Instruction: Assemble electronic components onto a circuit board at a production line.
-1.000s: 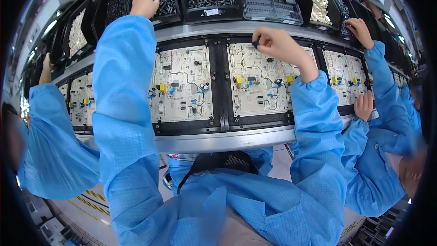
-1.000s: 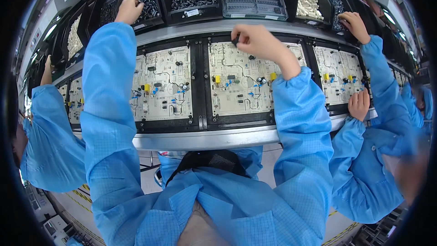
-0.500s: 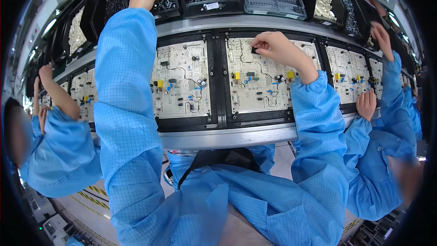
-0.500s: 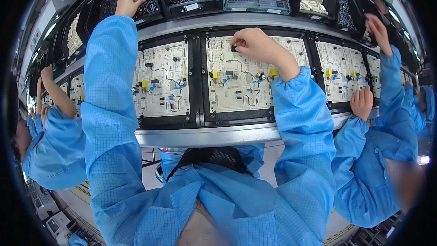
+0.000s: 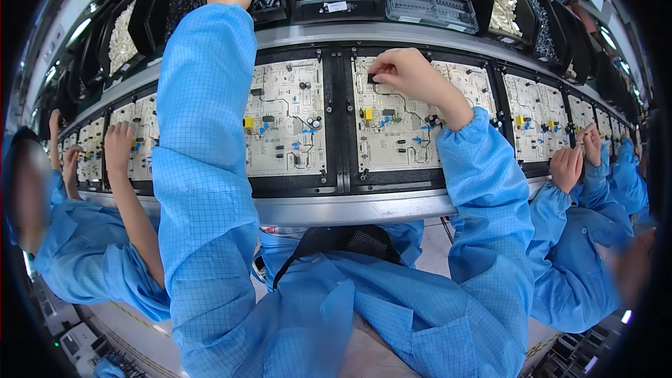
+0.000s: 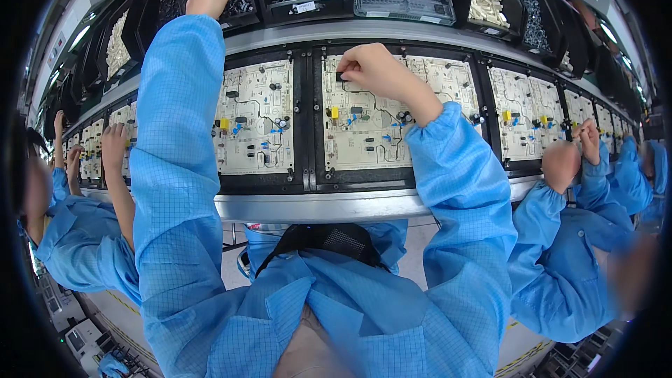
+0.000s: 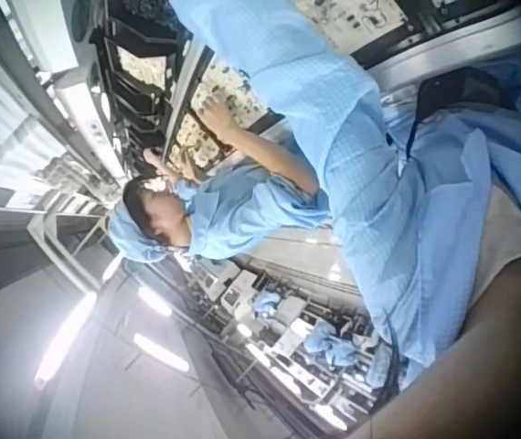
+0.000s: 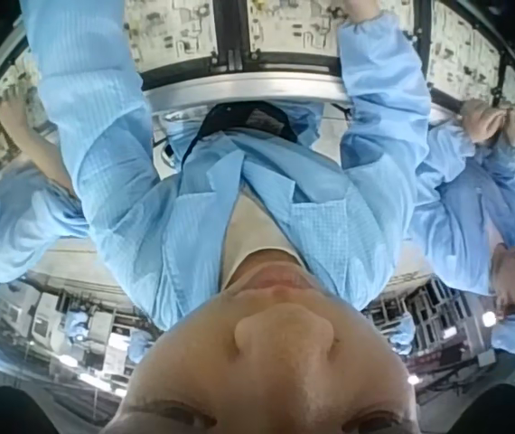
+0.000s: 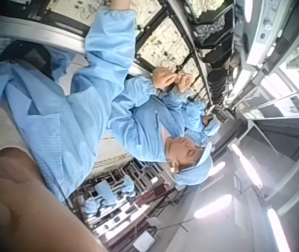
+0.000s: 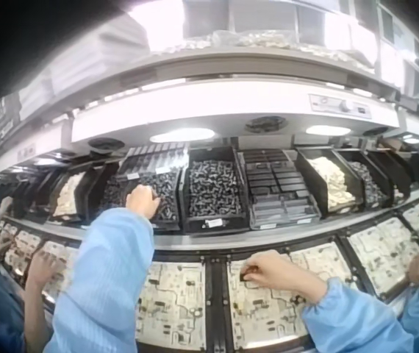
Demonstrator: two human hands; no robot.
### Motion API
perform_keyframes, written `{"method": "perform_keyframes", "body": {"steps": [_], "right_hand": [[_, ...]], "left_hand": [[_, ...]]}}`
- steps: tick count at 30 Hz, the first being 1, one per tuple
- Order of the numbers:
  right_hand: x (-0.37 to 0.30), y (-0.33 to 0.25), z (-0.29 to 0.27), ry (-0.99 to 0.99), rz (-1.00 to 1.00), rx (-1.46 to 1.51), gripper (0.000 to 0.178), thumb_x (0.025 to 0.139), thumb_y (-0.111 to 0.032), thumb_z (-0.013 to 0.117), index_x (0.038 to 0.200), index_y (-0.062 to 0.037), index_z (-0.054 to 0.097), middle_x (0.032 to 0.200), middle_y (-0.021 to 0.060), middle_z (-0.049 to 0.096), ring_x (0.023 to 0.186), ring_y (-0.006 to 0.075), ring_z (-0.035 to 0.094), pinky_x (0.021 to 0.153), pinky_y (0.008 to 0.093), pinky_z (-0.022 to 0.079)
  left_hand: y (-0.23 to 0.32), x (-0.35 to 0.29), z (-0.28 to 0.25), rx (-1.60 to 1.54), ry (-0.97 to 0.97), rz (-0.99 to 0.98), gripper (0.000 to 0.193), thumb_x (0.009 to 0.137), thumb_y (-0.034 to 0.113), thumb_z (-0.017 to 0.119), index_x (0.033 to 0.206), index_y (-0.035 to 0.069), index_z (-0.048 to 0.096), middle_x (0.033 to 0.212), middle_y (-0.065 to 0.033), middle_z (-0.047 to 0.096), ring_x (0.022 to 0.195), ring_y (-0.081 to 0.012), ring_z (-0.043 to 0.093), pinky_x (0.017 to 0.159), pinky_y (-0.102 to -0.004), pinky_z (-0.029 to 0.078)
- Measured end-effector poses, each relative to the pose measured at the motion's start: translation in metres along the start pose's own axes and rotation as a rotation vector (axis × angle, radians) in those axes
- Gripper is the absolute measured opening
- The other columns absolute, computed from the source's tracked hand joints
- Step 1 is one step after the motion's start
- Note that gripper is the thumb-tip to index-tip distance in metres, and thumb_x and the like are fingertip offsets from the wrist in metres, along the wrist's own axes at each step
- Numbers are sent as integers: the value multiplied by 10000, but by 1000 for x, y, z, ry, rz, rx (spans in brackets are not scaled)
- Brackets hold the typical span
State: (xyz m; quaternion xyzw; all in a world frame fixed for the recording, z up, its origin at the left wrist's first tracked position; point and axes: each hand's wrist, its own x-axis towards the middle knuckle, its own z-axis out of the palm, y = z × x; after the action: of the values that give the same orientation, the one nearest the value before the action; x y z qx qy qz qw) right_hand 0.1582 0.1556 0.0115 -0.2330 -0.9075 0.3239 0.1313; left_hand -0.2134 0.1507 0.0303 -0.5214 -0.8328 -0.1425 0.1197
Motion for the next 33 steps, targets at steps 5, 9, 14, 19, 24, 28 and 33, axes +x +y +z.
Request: {"method": "perform_keyframes", "body": {"steps": [5, 9, 14, 19, 24, 28, 33], "right_hand": [[0, -2, -1, 2, -13, -9, 147, 779, -36, 666, 920, 5, 671, 788, 99, 646, 694, 163, 611, 658, 269, 502], [-3, -14, -1, 15, -36, -85, 133, 775, -37, 660, 900, 4, 646, 800, 114, 628, 725, 227, 614, 675, 309, 503], [-12, -25, 5, -8, -106, -264, 174, 757, -66, 681, 895, -15, 587, 845, 121, 595, 840, 300, 583, 759, 384, 480], [24, -33, -14, 79, -188, -241, 161, 762, -68, 673, 880, -12, 579, 812, 112, 585, 757, 285, 585, 695, 343, 487], [133, -5, -44, 324, -266, -503, 117, 793, -98, 623, 831, 13, 610, 793, 168, 626, 767, 339, 616, 672, 397, 499], [180, 16, -37, 98, -2, -781, 176, 757, -117, 672, 832, 41, 656, 866, 226, 646, 884, 366, 636, 764, 415, 521], [187, 30, -40, 74, -137, -904, 216, 774, -123, 690, 898, 47, 638, 880, 192, 653, 819, 321, 656, 711, 367, 528]], "left_hand": [[-2, 9, 6, -214, 112, -106, 395, 866, 352, 496, 1054, 39, 647, 1059, -206, 641, 1029, -378, 592, 882, -515, 443], [-2, 14, 8, -361, 176, -165, 483, 869, 370, 429, 1011, -55, 609, 1032, -250, 632, 1033, -401, 578, 884, -516, 430], [-3, 11, -5, -796, 94, -234, 471, 908, 369, 377, 890, -43, 604, 892, -206, 644, 824, -283, 625, 712, -388, 465], [22, -38, -53, -1394, -189, -182, 343, 972, 384, 462, 819, 94, 561, 698, 36, 490, 634, -75, 480, 589, -217, 394], [61, -106, -79, -1314, -352, 136, 337, 955, 327, 525, 941, 20, 664, 689, 36, 526, 653, -46, 502, 595, -198, 422], [82, -169, -80, -1411, -519, 109, 247, 945, 219, 553, 996, 0, 655, 806, -6, 624, 745, -62, 570, 697, -209, 484], [90, -200, -60, -1532, -656, 49, 215, 939, 131, 549, 1084, -20, 598, 928, -75, 644, 842, -127, 618, 775, -244, 510]]}}
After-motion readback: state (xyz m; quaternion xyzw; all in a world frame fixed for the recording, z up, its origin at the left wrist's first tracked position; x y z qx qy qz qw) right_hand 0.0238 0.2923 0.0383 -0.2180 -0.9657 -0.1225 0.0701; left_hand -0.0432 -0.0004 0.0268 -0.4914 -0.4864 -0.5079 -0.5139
